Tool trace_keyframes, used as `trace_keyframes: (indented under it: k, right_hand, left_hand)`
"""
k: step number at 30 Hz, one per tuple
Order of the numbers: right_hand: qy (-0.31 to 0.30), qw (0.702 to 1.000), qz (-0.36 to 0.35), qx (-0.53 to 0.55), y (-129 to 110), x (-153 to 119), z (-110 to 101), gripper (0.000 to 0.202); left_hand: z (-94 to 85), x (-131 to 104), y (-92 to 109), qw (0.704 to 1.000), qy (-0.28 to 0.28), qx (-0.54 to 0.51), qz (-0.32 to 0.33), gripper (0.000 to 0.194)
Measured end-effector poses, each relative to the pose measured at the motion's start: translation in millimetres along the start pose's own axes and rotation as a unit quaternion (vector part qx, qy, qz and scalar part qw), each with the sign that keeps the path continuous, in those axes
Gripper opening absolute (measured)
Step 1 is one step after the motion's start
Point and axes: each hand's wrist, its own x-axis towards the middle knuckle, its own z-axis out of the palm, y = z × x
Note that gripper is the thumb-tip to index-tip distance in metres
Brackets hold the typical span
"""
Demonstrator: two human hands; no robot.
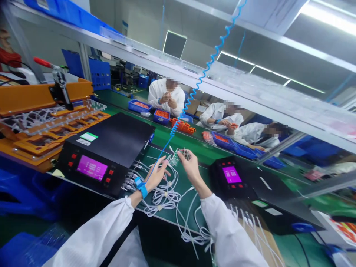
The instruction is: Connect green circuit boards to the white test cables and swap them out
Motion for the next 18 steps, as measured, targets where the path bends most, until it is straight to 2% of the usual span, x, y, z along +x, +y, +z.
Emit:
trace_keyframes:
  k: [3,5,8,10,13,16,18]
  right_hand:
    - [-0.038,0.999,-0.028,-0.002,-9.9,-30.3,9.2,0.049]
    - [-0.048,0.998,-0.016,0.038,-18.4,-45.1,14.5,0.048]
    - [-0.046,0.984,0.07,0.156,-28.6,-63.4,21.0,0.053]
    - [-0.044,0.967,0.13,0.215,-32.0,-75.6,24.0,0.058]
    - [-0.048,0.951,0.168,0.256,-33.1,-96.7,25.1,0.058]
    - [-0.043,0.947,0.163,0.274,-32.7,-121.3,22.1,0.051]
    - [-0.013,0.94,0.177,0.291,-31.1,-139.1,19.0,0.044]
  left_hand:
    - [2.7,-9.0,12.4,0.999,-0.02,-0.028,0.038,0.05]
    - [2.7,-16.9,20.5,0.997,-0.036,-0.062,0.025,0.05]
    - [0.4,-28.4,33.6,0.987,-0.064,-0.138,-0.054,0.064]
    - [-2.7,-34.9,41.0,0.982,-0.091,-0.14,-0.09,0.07]
    - [-9.9,-43.8,48.3,0.985,-0.134,-0.068,-0.084,0.063]
    - [-19.0,-55.4,56.1,0.983,-0.174,0.048,-0.033,0.045]
    - [-25.9,-65.5,65.5,0.969,-0.208,0.134,0.0,0.035]
